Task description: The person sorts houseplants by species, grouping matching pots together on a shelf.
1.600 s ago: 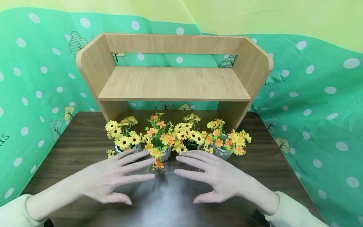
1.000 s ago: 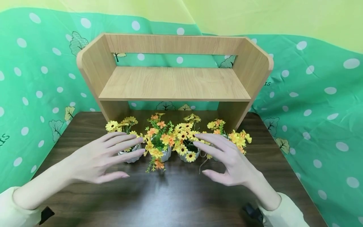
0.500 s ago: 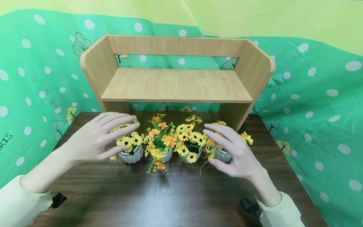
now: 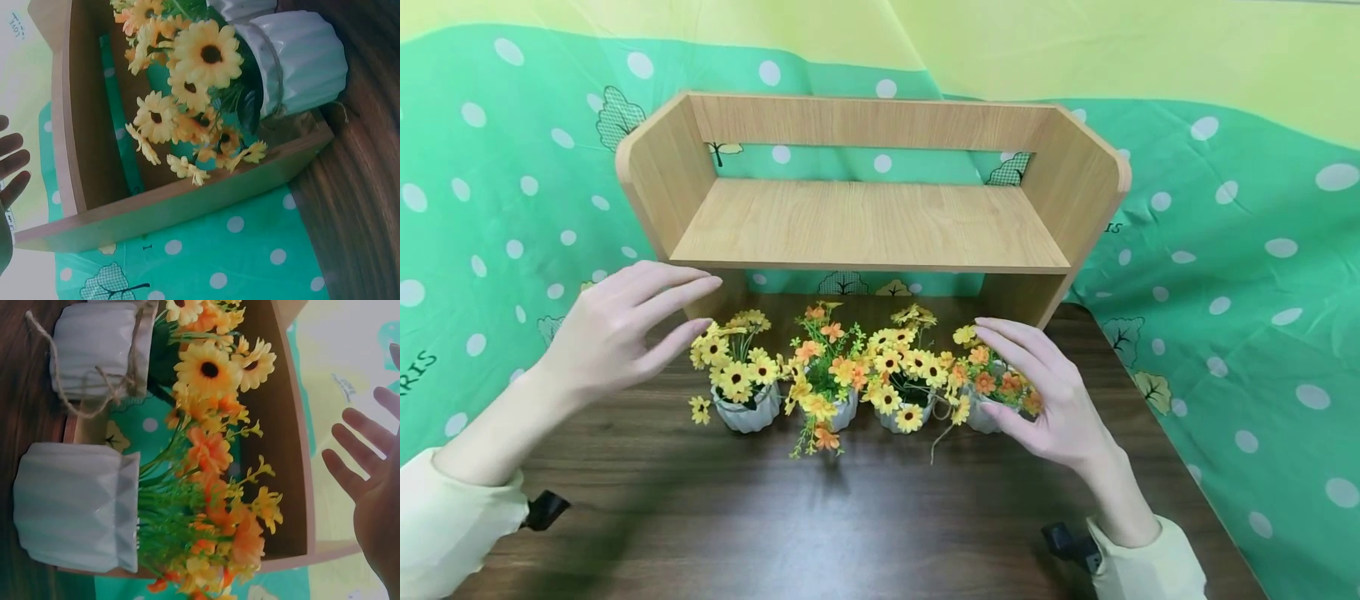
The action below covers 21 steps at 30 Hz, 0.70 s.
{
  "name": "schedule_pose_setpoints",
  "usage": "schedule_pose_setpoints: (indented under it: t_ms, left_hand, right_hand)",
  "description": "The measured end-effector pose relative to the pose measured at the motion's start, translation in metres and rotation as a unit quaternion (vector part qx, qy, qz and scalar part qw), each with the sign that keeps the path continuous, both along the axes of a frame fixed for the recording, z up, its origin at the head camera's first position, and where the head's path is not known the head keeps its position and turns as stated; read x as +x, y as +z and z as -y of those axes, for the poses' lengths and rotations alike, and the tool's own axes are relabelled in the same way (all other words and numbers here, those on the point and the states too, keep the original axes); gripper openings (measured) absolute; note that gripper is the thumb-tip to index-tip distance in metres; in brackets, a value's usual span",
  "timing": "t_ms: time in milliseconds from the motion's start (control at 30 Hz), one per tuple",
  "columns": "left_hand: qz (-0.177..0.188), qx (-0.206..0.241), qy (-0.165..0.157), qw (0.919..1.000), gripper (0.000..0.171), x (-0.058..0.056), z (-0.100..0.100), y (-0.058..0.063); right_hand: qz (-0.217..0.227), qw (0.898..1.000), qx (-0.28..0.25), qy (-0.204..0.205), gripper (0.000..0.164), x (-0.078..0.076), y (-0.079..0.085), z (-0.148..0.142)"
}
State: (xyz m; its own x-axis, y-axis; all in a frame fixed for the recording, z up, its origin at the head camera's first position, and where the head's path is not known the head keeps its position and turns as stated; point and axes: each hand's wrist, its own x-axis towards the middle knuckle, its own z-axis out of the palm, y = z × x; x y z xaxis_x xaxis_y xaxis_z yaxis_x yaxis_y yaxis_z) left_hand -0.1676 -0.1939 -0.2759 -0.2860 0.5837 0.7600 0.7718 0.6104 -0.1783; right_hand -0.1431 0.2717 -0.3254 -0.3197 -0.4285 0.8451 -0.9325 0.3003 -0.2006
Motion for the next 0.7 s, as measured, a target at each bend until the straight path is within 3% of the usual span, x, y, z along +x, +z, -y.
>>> schedule_pose_setpoints:
  t_ms: [400, 500, 700]
  left_hand:
    - [-0.01, 0.068, 0.066, 0.9954, 0.039, -0.002, 0.022, 0.017]
    - [0.0, 0.083, 0.08, 0.9934, 0.039, -0.003, 0.028, 0.021]
    - [0.043, 0.101, 0.107, 0.9882, 0.023, -0.004, 0.04, 0.026]
  right_hand:
    - [0.059, 0.996, 0.022, -0.062, 0.066, -0.005, -0.017, -0.032]
    - [0.073, 0.994, 0.024, -0.08, 0.067, -0.007, -0.022, -0.039]
    - [0.086, 0.99, 0.031, -0.103, 0.069, -0.012, -0.029, -0.054]
